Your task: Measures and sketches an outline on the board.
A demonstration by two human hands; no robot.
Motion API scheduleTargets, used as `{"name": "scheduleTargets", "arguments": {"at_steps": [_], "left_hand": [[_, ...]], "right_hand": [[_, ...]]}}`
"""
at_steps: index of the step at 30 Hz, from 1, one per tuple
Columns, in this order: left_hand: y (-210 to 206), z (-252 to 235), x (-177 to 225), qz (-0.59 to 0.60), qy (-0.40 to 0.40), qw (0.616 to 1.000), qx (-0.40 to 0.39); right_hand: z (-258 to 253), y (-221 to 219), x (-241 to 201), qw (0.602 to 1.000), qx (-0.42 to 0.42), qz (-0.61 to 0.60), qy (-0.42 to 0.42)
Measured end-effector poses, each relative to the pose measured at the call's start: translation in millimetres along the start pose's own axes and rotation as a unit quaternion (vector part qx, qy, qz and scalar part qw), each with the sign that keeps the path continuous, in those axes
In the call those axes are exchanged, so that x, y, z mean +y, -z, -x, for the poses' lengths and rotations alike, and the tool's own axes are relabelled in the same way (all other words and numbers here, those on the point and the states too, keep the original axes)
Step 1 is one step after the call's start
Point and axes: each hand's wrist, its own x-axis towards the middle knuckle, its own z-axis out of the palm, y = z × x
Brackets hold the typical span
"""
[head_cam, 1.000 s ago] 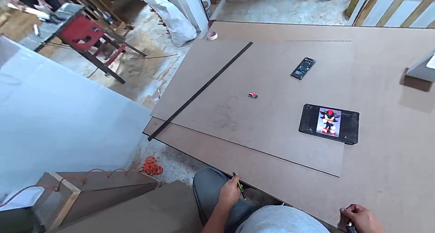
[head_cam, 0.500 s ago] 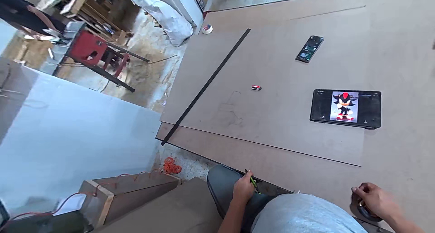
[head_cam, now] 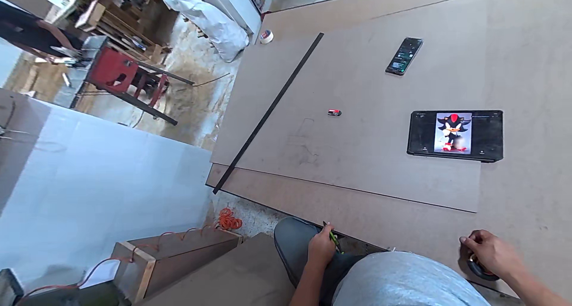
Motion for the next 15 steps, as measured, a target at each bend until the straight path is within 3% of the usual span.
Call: {"name": "scheduleTargets", "arguments": {"at_steps": [15], "left_hand": [[-4.1, -1.3, 2.3, 0.005, -0.007, 1.0, 0.006]], "right_hand": [[-1.0, 3.7, 2.1, 1.0, -0.002, 0.006, -0.003]]}}
